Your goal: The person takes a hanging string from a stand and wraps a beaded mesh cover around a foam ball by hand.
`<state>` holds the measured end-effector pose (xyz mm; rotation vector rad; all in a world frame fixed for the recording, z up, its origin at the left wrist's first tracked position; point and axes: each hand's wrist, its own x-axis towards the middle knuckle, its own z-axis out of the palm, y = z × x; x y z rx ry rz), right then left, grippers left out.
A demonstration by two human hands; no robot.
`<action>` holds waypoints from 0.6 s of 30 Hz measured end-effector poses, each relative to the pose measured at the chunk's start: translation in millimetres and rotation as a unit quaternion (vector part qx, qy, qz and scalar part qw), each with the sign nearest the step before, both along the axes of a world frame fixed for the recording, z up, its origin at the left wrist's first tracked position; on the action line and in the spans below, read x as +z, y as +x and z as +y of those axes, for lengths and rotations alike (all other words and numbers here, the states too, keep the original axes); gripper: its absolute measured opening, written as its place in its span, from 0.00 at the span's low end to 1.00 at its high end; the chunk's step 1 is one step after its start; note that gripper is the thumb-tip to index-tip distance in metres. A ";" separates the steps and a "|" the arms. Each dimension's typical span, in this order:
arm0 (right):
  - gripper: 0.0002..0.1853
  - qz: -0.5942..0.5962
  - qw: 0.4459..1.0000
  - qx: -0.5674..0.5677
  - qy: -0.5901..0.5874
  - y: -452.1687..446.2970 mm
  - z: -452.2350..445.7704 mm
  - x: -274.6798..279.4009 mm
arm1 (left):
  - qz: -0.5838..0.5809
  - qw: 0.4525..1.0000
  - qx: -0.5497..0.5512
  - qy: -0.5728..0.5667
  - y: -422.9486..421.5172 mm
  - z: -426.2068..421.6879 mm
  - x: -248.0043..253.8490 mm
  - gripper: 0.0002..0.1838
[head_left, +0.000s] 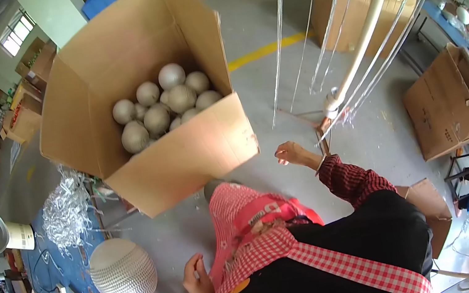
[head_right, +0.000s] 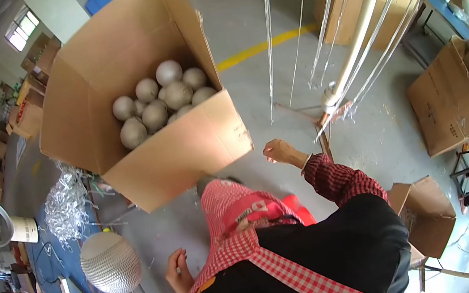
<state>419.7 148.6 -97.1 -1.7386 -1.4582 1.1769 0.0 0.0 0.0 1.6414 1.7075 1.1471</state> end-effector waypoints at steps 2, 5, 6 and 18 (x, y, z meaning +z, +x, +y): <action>0.14 -0.040 0.997 0.053 -0.040 -9.2 -29.3 -30.5 | -0.007 0.999 -0.012 -0.040 1.8 -14.9 1.0 0.09; 0.12 -0.140 0.977 0.150 -0.060 -19.6 -109.6 -91.2 | 0.032 0.990 -0.027 -0.138 -5.8 -63.2 -17.2 0.09; 0.11 -0.244 0.945 0.217 -0.023 -8.2 -128.6 -99.7 | 0.053 0.983 -0.037 -0.172 -0.1 -69.3 -33.0 0.10; 0.10 -0.217 0.966 0.135 0.037 -63.4 -127.7 -69.1 | 0.119 0.933 -0.140 -0.310 -3.1 -80.7 -76.1 0.10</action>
